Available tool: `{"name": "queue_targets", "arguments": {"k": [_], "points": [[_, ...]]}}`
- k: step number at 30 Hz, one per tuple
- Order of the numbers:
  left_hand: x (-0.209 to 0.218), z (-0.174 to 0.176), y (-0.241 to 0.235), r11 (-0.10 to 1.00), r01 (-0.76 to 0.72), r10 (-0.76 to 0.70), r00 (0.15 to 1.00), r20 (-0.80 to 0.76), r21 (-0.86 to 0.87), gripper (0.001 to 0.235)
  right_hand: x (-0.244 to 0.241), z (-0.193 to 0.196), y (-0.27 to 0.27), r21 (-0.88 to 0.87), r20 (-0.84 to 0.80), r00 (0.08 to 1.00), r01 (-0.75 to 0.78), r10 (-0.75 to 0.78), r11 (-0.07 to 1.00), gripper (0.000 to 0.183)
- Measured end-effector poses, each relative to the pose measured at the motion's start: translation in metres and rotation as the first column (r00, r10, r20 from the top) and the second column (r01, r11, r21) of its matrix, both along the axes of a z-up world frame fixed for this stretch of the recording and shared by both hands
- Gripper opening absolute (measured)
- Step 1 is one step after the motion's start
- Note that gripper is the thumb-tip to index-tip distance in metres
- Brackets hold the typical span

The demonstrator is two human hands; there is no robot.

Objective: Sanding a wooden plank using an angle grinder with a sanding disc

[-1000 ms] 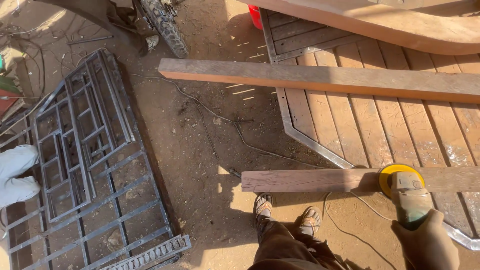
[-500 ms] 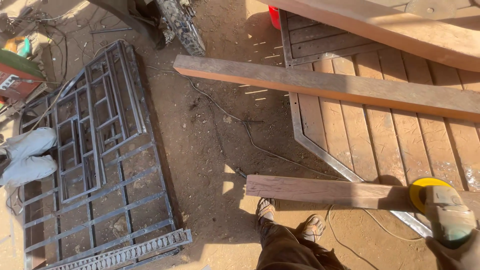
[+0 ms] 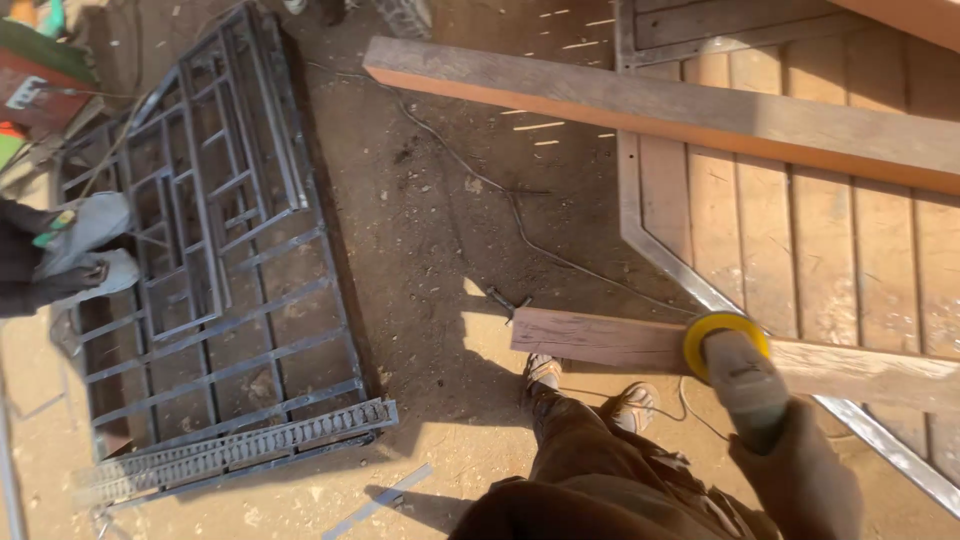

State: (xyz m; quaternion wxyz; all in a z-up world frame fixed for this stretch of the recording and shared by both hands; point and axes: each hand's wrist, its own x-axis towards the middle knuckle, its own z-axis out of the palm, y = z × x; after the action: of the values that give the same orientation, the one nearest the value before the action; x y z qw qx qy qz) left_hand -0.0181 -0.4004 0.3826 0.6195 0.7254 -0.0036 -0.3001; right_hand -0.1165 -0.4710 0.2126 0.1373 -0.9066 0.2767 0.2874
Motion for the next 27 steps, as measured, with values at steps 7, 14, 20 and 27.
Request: {"name": "queue_targets", "arguments": {"k": [7, 14, 20, 27], "points": [[-0.042, -0.095, 0.108, 0.951, 0.217, -0.237, 0.969, -0.066, -0.218, 0.033, 0.010, 0.007, -0.056, -0.041, -0.015, 0.993, 0.119, -0.120, 0.992, 0.067], [-0.037, -0.259, 0.240, 0.416, -0.347, -0.619, 0.570, 0.541, 0.841, 0.117, -0.021, 0.002, -0.188, -0.166, 0.221, 0.904, 0.405, -0.367, 0.899, 0.068], [-0.021, -0.284, 0.240, 0.322, -0.388, -0.696, 0.521, 0.494, 0.863, 0.044, 0.004, 0.022, -0.062, -0.024, 0.196, 0.907, 0.384, -0.372, 0.923, 0.063], [-0.023, -0.280, 0.244, 0.291, -0.274, -0.688, 0.606, 0.399, 0.917, 0.037, -0.003, 0.006, 0.025, 0.128, 0.089, 0.995, -0.056, 0.045, 0.990, 0.076]]}}
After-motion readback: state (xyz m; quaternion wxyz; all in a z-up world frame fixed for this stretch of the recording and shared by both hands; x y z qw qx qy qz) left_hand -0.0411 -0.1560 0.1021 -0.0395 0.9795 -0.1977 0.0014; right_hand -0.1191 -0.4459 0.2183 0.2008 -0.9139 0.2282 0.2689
